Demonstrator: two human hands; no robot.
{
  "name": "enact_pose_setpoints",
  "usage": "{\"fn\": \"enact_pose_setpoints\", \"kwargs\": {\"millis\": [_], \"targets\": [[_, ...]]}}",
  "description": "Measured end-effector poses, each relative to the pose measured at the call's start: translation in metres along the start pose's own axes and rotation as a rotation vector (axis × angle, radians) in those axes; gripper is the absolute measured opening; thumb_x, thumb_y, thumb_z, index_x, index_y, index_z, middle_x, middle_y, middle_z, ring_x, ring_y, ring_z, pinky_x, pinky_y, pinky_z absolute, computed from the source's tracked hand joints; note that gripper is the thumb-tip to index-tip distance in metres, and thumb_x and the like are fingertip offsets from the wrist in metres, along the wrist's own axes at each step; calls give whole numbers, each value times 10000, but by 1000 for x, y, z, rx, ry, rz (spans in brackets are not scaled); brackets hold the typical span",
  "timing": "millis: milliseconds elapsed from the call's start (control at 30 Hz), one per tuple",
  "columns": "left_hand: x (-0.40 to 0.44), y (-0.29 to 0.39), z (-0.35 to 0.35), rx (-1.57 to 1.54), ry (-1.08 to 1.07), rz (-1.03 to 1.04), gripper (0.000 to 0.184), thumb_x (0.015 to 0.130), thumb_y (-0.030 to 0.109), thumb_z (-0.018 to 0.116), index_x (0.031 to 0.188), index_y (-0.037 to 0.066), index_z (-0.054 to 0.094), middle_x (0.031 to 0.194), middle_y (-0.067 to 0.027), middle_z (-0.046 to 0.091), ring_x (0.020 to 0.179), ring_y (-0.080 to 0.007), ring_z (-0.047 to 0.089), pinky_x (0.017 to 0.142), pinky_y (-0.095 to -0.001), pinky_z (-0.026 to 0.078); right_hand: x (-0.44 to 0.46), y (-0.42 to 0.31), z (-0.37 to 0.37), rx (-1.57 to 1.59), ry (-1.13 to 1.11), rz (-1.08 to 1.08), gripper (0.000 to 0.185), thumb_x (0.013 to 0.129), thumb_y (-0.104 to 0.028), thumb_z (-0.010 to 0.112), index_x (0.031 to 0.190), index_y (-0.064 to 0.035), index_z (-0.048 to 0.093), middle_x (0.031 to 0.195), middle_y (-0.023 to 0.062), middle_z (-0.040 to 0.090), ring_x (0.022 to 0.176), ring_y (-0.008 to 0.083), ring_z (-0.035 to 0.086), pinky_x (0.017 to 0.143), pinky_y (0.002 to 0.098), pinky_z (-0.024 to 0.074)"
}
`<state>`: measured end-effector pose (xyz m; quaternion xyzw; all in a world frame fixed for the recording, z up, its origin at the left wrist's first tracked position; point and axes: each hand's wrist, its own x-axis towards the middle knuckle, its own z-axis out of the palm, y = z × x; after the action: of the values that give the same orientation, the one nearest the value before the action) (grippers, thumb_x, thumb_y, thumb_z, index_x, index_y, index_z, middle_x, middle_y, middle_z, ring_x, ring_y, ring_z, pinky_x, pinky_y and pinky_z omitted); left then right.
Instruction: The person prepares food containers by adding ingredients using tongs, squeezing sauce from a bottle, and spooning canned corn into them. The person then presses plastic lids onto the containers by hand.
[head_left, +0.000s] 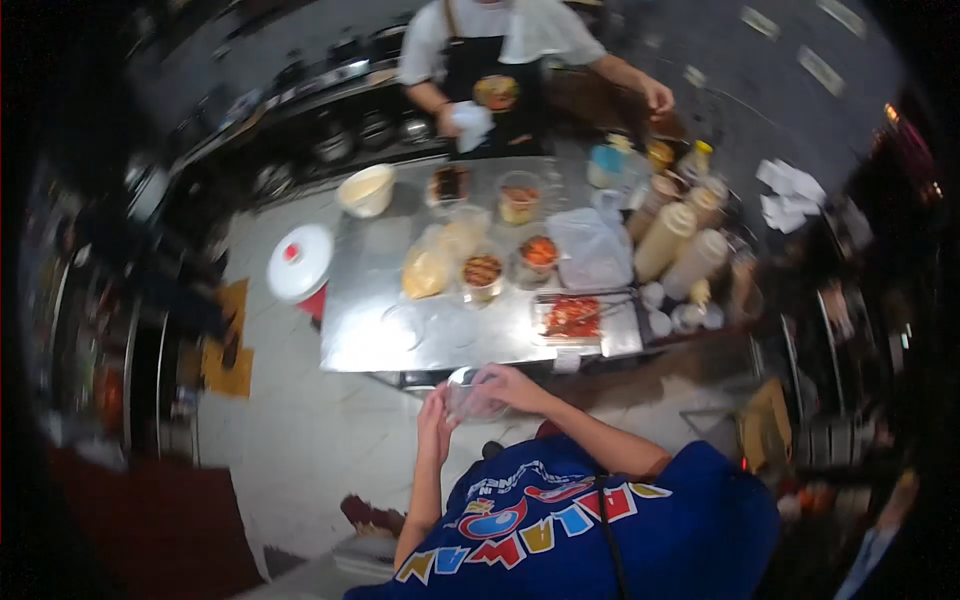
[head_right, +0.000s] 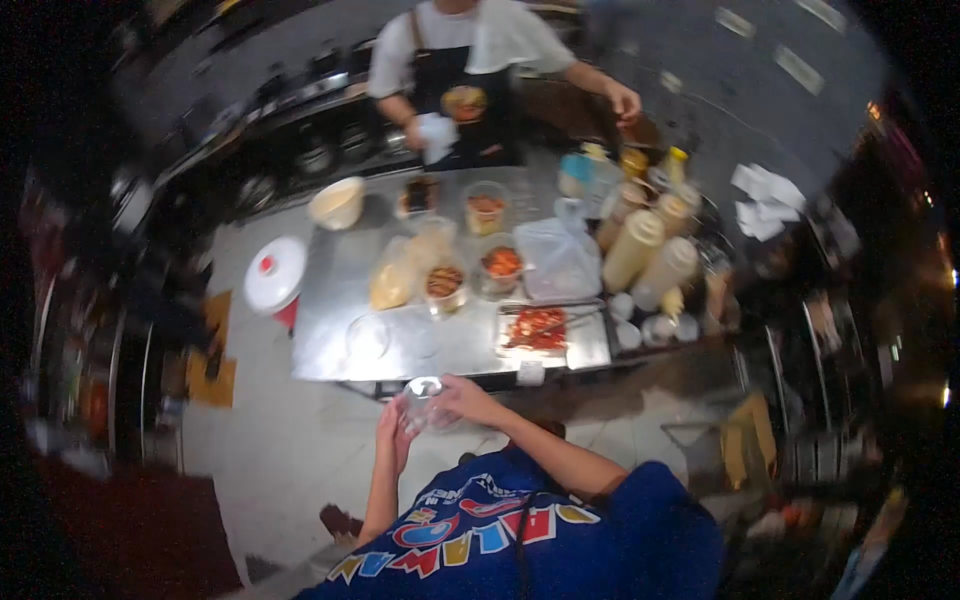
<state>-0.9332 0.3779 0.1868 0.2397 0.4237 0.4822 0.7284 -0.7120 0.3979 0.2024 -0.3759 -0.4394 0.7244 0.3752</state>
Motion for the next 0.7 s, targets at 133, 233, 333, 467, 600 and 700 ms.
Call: {"fn": "enact_pose_setpoints", "kwargs": {"millis": [133,233,333,467,600,700], "targets": [[9,-40,2,346,-170,-139,258,995,232,616,1167,40,602,1058,-104,689,847,-203,694,721,-308,557,-30,20,-17,-364,271,-99,209,972,-187,643,1066,-11,581,896,71,674,750,117,641,626,286,540],[11,-60,10,424,-260,-221,232,991,228,623,1114,32,617,972,-93,698,736,-201,703,678,-299,566,-62,33,-38,-383,379,-53,168,991,-182,616,1002,-17,641,842,27,649,746,92,620,619,246,516],[13,-71,22,406,-444,-354,371,1010,313,585,1251,32,567,1157,-119,676,869,-187,692,700,-281,542,-99,29,-43,-338,466,84,170,995,-180,608,1039,-22,649,825,33,666,724,92,618,621,252,518],[37,-93,31,195,-560,-581,608,1032,517,438,1442,68,423,1378,-113,568,1100,-237,625,858,-383,539,-138,6,-44,-243,602,79,201,995,-212,609,1024,-17,648,821,62,712,675,105,637,591,261,508],[59,-57,54,99,-576,-413,713,1003,591,430,1514,100,351,1445,-129,503,1205,-280,556,997,-486,463,-168,-18,-49,-23,625,15,166,1009,-192,591,1050,-37,633,901,76,716,745,105,650,664,257,523],[82,22,121,-88,-447,14,704,1013,586,398,1521,106,311,1510,-139,421,1326,-311,481,1080,-570,405,-183,-13,-55,94,655,-21,160,1010,-185,590,1045,-34,632,891,73,715,747,108,649,672,256,521]]}}
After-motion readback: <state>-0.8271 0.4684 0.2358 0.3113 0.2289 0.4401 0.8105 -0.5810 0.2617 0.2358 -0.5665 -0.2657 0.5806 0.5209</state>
